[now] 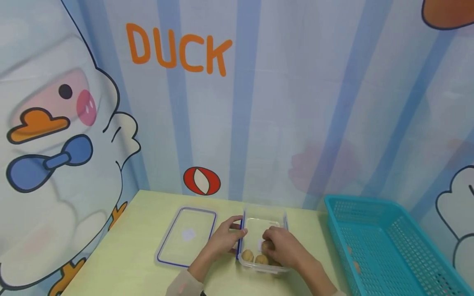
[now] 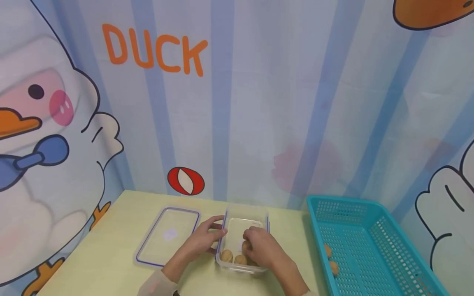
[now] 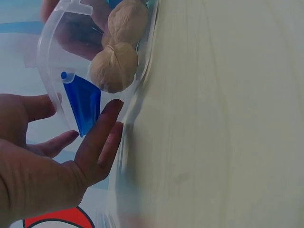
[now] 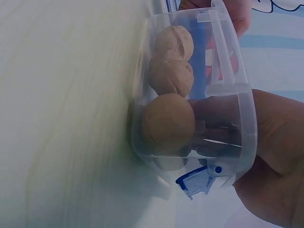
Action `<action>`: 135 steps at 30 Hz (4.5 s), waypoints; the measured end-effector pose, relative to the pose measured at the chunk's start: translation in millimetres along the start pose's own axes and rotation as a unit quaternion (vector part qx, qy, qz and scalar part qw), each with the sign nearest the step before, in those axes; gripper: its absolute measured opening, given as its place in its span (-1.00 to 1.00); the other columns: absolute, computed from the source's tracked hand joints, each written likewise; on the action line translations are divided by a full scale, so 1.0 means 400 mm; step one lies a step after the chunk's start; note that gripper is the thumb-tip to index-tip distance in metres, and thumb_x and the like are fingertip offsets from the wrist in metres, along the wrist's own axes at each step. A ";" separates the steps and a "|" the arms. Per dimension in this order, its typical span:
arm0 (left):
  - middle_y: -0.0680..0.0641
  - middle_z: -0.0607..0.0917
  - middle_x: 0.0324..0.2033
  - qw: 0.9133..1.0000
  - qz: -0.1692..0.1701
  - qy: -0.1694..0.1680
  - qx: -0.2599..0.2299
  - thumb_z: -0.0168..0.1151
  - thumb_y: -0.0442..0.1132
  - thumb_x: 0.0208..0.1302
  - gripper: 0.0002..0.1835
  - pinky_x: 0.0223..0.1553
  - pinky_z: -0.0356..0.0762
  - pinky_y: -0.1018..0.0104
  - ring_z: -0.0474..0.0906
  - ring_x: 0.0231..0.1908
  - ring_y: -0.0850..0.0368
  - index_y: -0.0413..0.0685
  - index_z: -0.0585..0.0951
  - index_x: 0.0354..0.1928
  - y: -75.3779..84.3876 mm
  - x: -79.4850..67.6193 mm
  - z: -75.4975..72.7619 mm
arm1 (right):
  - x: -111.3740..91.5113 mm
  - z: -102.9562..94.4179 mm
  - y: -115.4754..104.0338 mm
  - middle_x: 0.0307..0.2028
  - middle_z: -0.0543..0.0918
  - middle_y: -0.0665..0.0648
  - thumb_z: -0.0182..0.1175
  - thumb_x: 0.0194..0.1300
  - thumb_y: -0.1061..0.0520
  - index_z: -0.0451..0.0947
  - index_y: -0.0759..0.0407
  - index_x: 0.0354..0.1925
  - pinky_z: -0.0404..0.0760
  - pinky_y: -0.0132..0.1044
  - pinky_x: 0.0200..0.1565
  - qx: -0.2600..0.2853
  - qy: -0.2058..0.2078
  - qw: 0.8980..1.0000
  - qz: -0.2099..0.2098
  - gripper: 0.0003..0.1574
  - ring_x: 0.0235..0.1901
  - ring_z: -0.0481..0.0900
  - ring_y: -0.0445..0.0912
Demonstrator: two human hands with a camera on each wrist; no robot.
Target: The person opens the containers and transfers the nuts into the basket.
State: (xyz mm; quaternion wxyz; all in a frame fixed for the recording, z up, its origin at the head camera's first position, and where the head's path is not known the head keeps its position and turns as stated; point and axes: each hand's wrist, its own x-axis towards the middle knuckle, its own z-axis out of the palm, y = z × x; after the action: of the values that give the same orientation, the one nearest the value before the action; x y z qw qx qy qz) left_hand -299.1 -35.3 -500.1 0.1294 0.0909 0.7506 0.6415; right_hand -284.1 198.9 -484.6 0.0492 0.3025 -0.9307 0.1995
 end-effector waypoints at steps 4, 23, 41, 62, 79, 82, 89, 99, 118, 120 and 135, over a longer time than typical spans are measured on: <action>-0.37 0.50 0.28 1.000 -0.002 -0.002 -0.002 0.27 -0.16 0.55 -0.37 -0.23 0.79 -0.11 0.65 0.07 -0.24 -0.13 0.36 0.56 0.003 -0.001 -0.001 | 0.002 -0.018 -0.016 -0.18 0.72 0.08 0.44 0.32 0.27 0.72 0.29 -0.09 0.72 -0.02 -0.03 0.015 0.010 1.000 0.005 -0.80 -0.15 0.70 0.01; -0.40 0.48 0.29 1.000 0.000 0.000 -0.005 0.26 -0.18 0.56 -0.36 -0.21 0.79 -0.15 0.63 0.10 -0.30 -0.16 0.34 0.56 0.006 -0.003 0.004 | -0.155 -0.275 -0.054 -0.09 0.77 -0.13 0.55 0.25 0.19 0.74 0.02 0.03 0.77 -0.24 -0.11 0.066 0.161 0.985 -0.003 -0.62 -0.14 0.75 -0.17; -0.39 0.48 0.31 1.000 0.004 0.009 0.014 0.26 -0.14 0.56 -0.37 -0.21 0.79 -0.15 0.64 0.08 -0.31 -0.10 0.36 0.56 0.006 0.002 0.006 | -0.350 -0.394 0.175 0.05 0.76 0.18 0.39 0.45 -0.16 0.64 0.08 0.23 0.73 0.14 -0.07 0.004 0.144 0.969 0.199 -0.47 -0.01 0.75 0.14; -0.35 0.50 0.29 1.000 -0.005 0.014 0.015 0.29 -0.13 0.55 -0.37 -0.23 0.80 -0.08 0.65 0.02 -0.20 -0.07 0.38 0.55 -0.002 0.000 0.007 | -0.411 -0.315 0.341 -0.02 0.75 0.33 0.37 0.44 -0.22 0.64 0.32 0.18 0.74 0.14 -0.17 0.015 0.034 0.960 0.279 -0.32 -0.07 0.75 0.24; -0.36 0.50 0.30 1.000 -0.010 0.007 0.010 0.29 -0.14 0.55 -0.36 -0.26 0.80 -0.08 0.65 0.00 -0.20 -0.07 0.36 0.57 0.004 -0.003 0.002 | -0.407 -0.297 0.356 -0.10 0.76 0.14 0.38 0.43 -0.20 0.65 0.34 0.10 0.77 -0.03 -0.13 0.060 -0.011 0.956 0.286 -0.35 -0.12 0.72 0.08; -0.35 0.51 0.30 1.000 -0.013 0.006 0.011 0.29 -0.15 0.55 -0.36 -0.28 0.80 -0.05 0.66 -0.02 -0.17 -0.05 0.37 0.57 0.003 0.000 0.002 | -0.405 -0.297 0.357 -0.10 0.75 0.17 0.38 0.43 -0.20 0.64 0.37 0.11 0.77 -0.02 -0.13 0.065 -0.015 0.953 0.295 -0.33 -0.10 0.73 0.12; -0.34 0.52 0.29 1.000 -0.012 0.009 0.011 0.28 -0.16 0.55 -0.38 -0.30 0.79 -0.03 0.66 -0.06 -0.14 -0.04 0.38 0.56 -0.002 0.004 0.003 | -0.405 -0.306 0.339 -0.06 0.76 0.21 0.39 0.45 -0.09 0.62 0.38 0.16 0.76 0.01 -0.10 0.037 0.018 0.961 0.275 -0.39 -0.08 0.72 0.14; -0.35 0.51 0.30 1.000 -0.012 0.009 0.013 0.29 -0.13 0.55 -0.36 -0.27 0.80 -0.06 0.66 -0.02 -0.17 -0.06 0.36 0.57 0.003 0.005 0.008 | -0.326 -0.309 0.158 -0.06 0.77 0.05 0.50 0.36 0.07 0.71 0.12 0.09 0.76 -0.11 -0.08 -0.007 0.169 0.977 0.134 -0.62 -0.08 0.72 0.05; -0.37 0.52 0.27 1.000 -0.013 0.007 0.007 0.28 -0.16 0.55 -0.37 -0.27 0.79 -0.14 0.64 0.05 -0.24 -0.10 0.37 0.56 -0.007 0.008 0.007 | -0.036 -0.039 -0.045 -0.10 0.79 0.08 0.50 0.35 0.10 0.72 0.18 -0.02 0.76 -0.10 -0.03 0.155 0.057 0.986 -0.013 -0.70 -0.09 0.74 -0.02; -0.37 0.52 0.26 1.000 -0.010 0.006 0.003 0.28 -0.17 0.55 -0.37 -0.28 0.79 -0.14 0.65 0.04 -0.24 -0.11 0.37 0.55 -0.009 0.008 0.008 | -0.020 -0.016 -0.043 -0.11 0.79 0.14 0.50 0.35 0.12 0.72 0.24 -0.02 0.77 -0.10 -0.03 0.164 0.037 0.986 -0.015 -0.69 -0.10 0.74 0.00; -0.32 0.55 0.24 1.000 -0.005 0.005 0.004 0.29 -0.16 0.54 -0.38 -0.33 0.79 -0.08 0.64 0.00 -0.14 -0.09 0.38 0.54 -0.003 0.005 0.005 | 0.030 0.037 -0.050 -0.21 0.81 0.05 0.54 0.26 0.15 0.78 0.24 -0.10 0.75 -0.22 -0.11 0.162 -0.056 0.985 -0.010 -0.73 -0.20 0.74 -0.10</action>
State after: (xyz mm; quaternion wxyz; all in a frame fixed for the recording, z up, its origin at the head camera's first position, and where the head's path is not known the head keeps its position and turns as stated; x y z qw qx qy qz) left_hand -300.2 -32.8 -501.6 0.1284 0.0841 0.7543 0.6383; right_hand -281.6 171.9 -488.6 -0.0501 0.3267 -0.8843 0.3298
